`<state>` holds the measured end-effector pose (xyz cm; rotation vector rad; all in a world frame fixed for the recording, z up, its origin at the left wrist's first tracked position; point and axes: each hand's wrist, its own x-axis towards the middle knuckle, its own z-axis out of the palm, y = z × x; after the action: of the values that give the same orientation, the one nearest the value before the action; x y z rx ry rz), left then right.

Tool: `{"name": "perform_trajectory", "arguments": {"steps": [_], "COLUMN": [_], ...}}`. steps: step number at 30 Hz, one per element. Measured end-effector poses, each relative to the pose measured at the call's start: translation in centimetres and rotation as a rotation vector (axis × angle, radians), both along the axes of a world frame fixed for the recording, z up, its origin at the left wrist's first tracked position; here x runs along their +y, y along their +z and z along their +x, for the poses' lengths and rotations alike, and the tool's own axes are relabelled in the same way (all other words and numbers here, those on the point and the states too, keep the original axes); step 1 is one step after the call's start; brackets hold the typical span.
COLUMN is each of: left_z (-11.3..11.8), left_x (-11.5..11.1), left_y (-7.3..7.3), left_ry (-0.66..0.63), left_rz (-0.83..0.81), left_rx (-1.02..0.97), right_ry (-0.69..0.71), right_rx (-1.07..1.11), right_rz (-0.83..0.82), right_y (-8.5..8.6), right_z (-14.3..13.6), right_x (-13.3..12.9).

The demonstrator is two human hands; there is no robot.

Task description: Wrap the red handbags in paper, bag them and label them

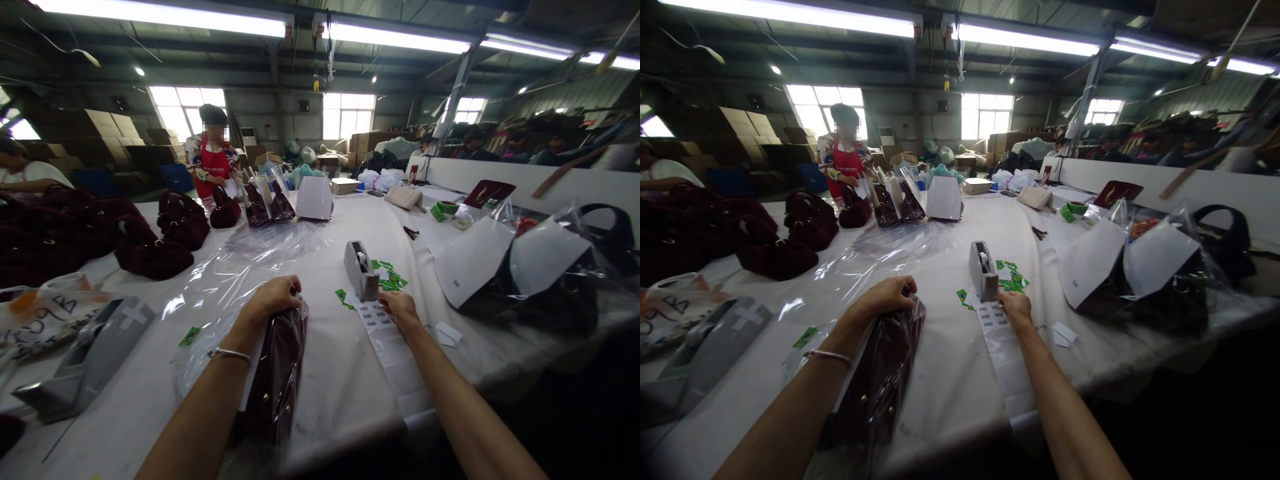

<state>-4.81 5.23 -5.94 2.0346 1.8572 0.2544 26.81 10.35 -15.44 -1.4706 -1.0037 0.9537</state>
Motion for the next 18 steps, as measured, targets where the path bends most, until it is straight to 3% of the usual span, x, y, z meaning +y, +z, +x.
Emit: {"name": "perform_trajectory", "arguments": {"steps": [4,8,11,14,18], "left_z": [0.2,0.5,0.5,0.5,0.3], "left_x": [-0.2,-0.4,-0.6,-0.6,-0.4], "left_y": [0.1,0.3,0.3,0.2,0.0], "left_ry": [0.004,0.008,0.003,-0.004,-0.003], "left_rz": [-0.002,-0.004,-0.001,0.007,0.003], "left_rx": [0.009,0.025,0.033,0.035,0.042], "right_ry": [0.131,0.414,0.508,0.529,0.587], "right_rx": [0.167,0.472,0.655,0.640,0.529], "right_rz": [-0.063,-0.165,-0.249,-0.318,-0.397], "right_y": [0.9,1.2,0.7,-0.2,-1.6], "right_z": [-2.2,-8.3,-12.9,-15.7,-16.4], "right_x": [-2.8,-6.4,-8.1,-8.5,-8.7]}}
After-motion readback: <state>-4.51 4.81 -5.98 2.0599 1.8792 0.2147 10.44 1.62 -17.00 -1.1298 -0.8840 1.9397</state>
